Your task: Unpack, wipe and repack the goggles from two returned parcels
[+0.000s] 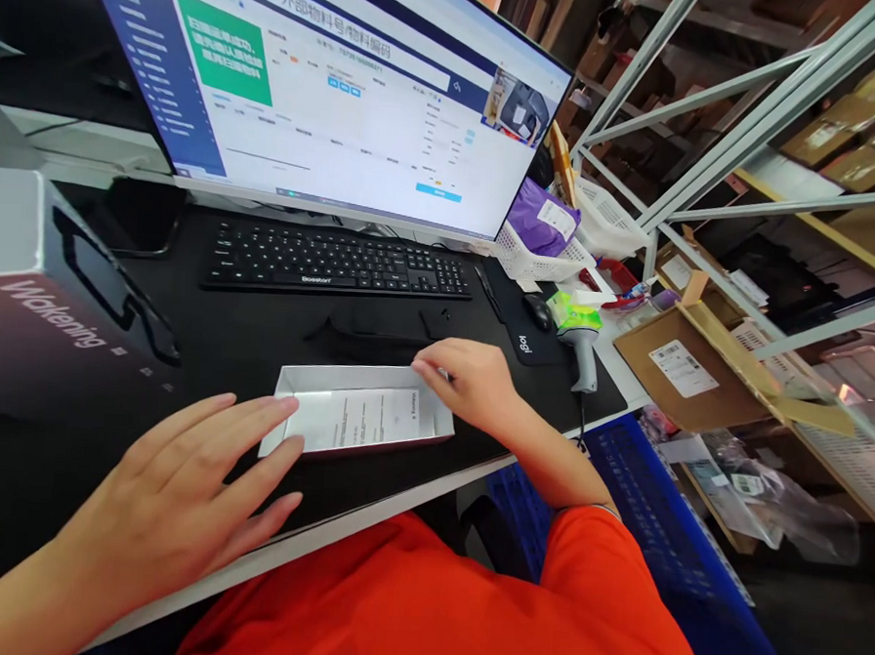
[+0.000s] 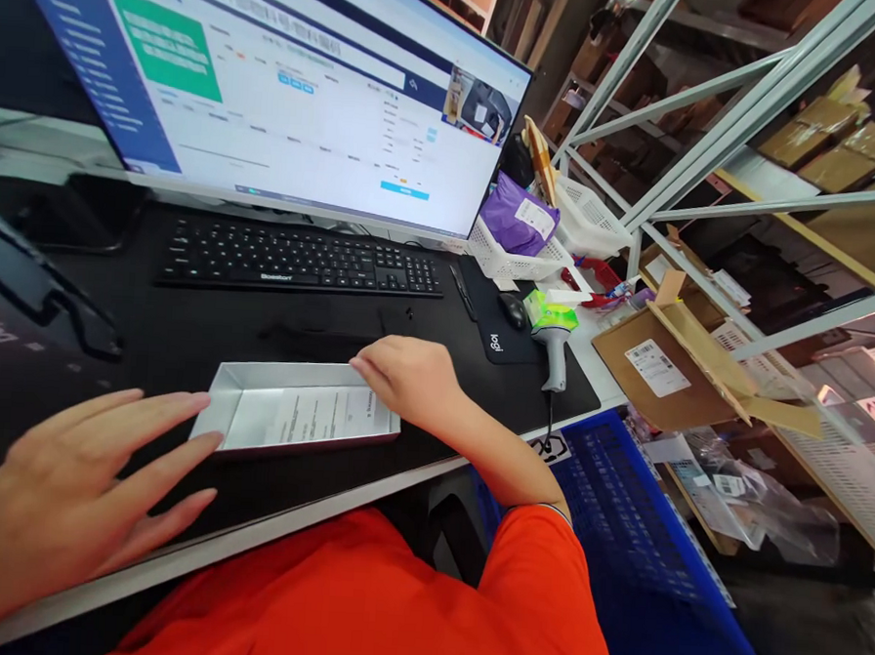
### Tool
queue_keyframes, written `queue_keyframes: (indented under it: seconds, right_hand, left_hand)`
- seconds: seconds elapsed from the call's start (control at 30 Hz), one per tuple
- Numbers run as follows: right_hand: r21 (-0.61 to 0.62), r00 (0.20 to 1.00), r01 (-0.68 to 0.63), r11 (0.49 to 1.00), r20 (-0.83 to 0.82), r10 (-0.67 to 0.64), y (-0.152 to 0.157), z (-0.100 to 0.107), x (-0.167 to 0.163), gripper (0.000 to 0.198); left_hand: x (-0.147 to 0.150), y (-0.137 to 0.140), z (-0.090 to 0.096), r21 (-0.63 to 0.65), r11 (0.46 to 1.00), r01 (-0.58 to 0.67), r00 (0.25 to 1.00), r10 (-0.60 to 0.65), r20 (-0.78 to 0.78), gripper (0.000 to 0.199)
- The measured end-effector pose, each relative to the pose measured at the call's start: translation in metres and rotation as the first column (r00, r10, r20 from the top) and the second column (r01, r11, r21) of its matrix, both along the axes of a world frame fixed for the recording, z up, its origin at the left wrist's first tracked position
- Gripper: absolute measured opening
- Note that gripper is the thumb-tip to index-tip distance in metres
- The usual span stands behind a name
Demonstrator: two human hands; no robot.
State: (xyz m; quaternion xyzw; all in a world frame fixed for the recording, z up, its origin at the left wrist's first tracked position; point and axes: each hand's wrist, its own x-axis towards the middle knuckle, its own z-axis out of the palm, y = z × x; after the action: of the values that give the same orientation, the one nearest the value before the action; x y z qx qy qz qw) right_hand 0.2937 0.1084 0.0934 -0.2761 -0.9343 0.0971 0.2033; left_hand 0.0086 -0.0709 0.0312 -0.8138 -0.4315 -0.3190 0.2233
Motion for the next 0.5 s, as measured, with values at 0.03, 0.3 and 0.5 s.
queue_keyframes:
  seconds: [0.03,0.3,0.5]
  right_hand:
    - [0.013,0.997,0.039,0.999,-0.068,-0.038,0.003,0.003,0.005,0.034]
    - [-0.225,0.982,-0.179,0.958,-0.093,0.162,0.092,-0.016,0.015,0.085]
    - [-0.280,0.966,-0.234,0.931,-0.176,0.189,0.128,-0.073,-0.005,0.083]
  left_hand:
    - [0.000,0.004,-0.001,-0.021,1.000,-0.003,1.000,0.003,-0.003,0.029]
    - [-0.010,0.024,-0.043,-0.214,0.975,0.059,0.996,-0.045,0.072,0.009]
    - [-0.020,-0.003,-0.056,-0.303,0.926,0.227,0.971,-0.190,0.148,0.051]
